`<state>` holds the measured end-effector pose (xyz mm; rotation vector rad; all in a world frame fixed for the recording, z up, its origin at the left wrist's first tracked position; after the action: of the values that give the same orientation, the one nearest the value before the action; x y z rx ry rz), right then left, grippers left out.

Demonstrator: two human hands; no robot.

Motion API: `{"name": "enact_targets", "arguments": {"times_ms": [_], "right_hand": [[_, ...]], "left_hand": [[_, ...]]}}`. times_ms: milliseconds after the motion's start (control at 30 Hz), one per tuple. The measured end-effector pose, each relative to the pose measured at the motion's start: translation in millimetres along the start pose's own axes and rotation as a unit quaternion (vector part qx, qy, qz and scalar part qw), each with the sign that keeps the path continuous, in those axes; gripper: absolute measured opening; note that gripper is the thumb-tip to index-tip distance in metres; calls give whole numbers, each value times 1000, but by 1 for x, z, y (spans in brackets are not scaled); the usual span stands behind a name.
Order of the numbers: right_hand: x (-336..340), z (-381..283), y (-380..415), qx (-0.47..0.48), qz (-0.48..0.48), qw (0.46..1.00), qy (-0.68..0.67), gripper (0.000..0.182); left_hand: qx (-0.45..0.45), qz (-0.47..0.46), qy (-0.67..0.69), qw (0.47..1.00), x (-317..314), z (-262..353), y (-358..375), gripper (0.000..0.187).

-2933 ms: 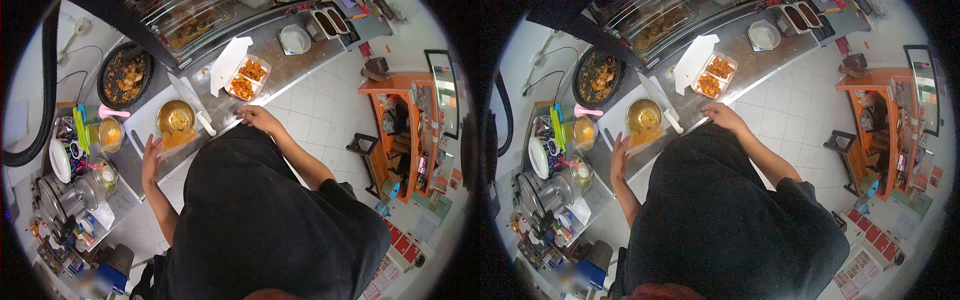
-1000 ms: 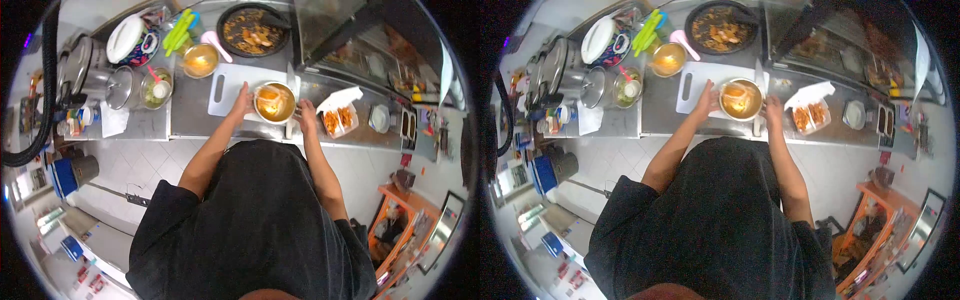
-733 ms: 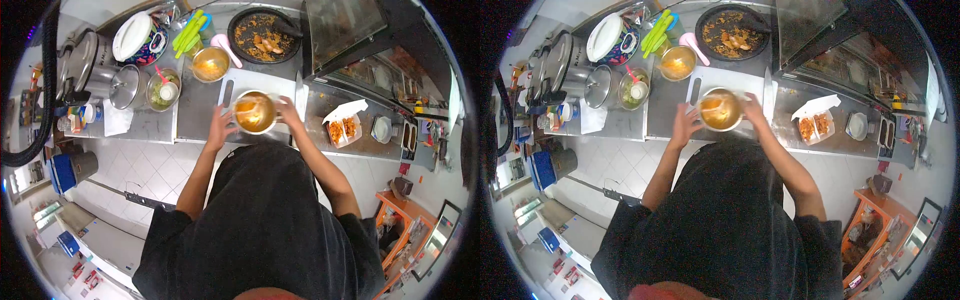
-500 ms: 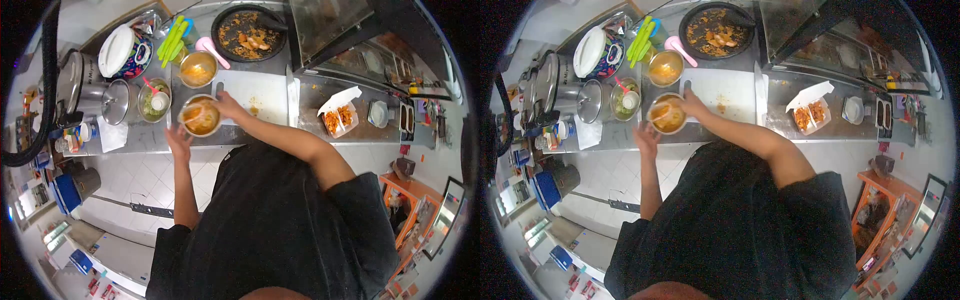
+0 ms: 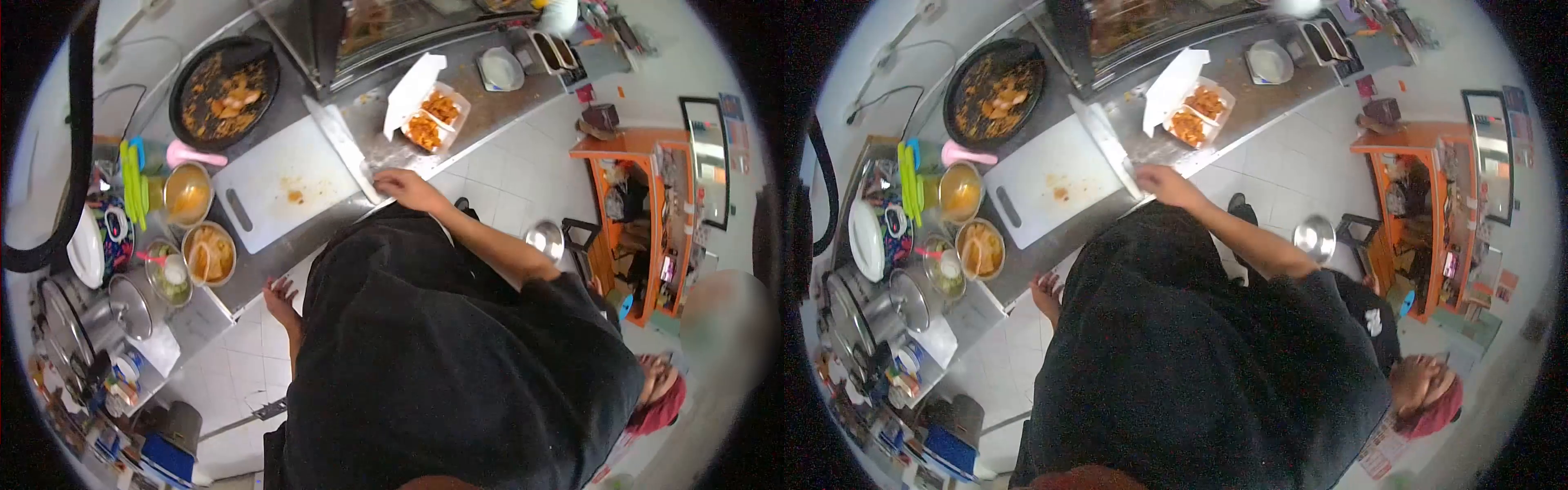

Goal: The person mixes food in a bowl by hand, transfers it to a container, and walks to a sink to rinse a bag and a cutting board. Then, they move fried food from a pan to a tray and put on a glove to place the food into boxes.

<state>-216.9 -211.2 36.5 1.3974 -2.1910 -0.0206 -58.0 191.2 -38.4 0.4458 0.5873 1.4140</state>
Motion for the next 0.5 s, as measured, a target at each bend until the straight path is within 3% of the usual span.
{"name": "enact_targets", "arguments": {"times_ms": [33, 67, 100, 167, 300, 367, 400, 500], "right_hand": [[21, 29, 23, -39, 76, 996, 15, 23], [37, 64, 44, -154, 119, 979, -54, 23], [48, 114, 68, -209, 190, 953, -109, 23], [73, 136, 99, -327, 288, 893, -109, 22], [122, 144, 77, -276, 343, 878, -186, 21], [157, 163, 38, -245, 346, 899, -107, 21], [176, 206, 8, -183, 361, 913, -55, 23], [215, 236, -44, -133, 369, 909, 137, 30]], "left_hand": [[11, -35, -47, 998, -9, -1, 9, 62], [19, -68, -92, 993, -20, -2, 12, 60], [21, -98, -104, 990, -27, -5, 8, 55], [-2, -147, -142, 979, -63, 9, 9, 53], [-11, -286, -198, 937, -166, 27, 16, 44], [30, -355, -245, 902, -223, 26, 24, 42], [52, -378, -267, 885, -253, 24, 32, 41], [141, -427, -264, 853, -329, -4, 38, 48]]}}
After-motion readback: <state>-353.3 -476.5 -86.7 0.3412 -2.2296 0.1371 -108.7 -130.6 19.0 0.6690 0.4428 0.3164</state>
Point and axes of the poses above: each hand's wrist, its own y-axis away from the middle knuckle, its own x-axis out of the back of the hand, z = x × y, the point moved 2 cm from there along -y, towards the middle knuckle, and after that the axes turned 8 degrees about y, right-handed, at the moved point
